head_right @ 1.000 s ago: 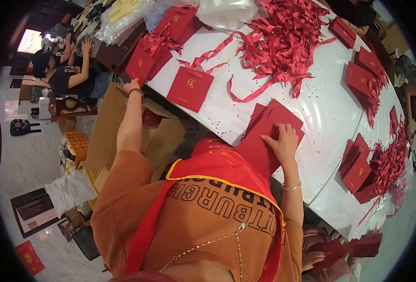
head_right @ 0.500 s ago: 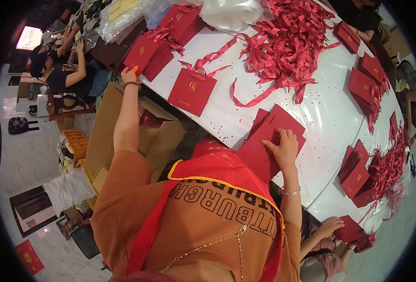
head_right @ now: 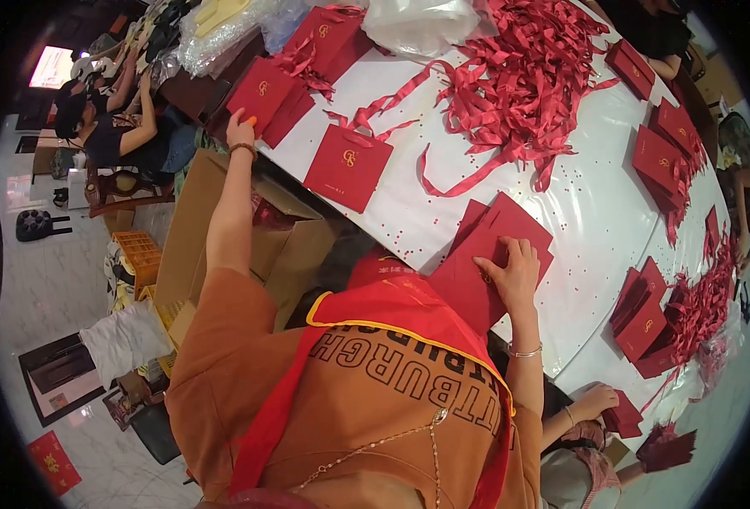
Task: Tying red ribbons onto red envelopes at a workstation.
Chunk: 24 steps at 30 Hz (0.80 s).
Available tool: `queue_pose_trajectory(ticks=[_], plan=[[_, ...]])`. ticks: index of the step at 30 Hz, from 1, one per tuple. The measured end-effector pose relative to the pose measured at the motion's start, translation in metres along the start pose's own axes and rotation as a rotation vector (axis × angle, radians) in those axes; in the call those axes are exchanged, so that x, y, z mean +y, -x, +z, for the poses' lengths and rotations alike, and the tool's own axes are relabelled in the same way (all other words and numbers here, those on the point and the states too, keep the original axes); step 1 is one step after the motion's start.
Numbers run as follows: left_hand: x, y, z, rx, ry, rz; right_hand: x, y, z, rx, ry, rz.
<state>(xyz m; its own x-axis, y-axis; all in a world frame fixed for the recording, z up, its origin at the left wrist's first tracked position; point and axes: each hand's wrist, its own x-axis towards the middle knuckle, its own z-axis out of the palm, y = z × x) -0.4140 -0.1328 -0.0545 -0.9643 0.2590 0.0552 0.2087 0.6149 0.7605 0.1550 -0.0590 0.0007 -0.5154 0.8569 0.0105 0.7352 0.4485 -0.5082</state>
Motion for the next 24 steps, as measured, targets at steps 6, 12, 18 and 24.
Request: queue_pose_trajectory(ticks=[6,12,18,24], plan=[[0.053,0.010,0.006,0.095,-0.634,0.223,-0.002,0.002,-0.001,0.019,-0.001,0.017],[0.054,-0.032,0.033,-0.135,-0.494,0.656,-0.004,0.000,0.000,0.007,0.005,0.016],[0.084,-0.018,0.053,-0.362,-0.919,0.602,-0.002,0.000,0.003,-0.009,0.020,0.095],[0.046,-0.017,0.087,-0.037,-0.888,0.737,-0.004,-0.004,-0.001,-0.048,0.006,0.121]])
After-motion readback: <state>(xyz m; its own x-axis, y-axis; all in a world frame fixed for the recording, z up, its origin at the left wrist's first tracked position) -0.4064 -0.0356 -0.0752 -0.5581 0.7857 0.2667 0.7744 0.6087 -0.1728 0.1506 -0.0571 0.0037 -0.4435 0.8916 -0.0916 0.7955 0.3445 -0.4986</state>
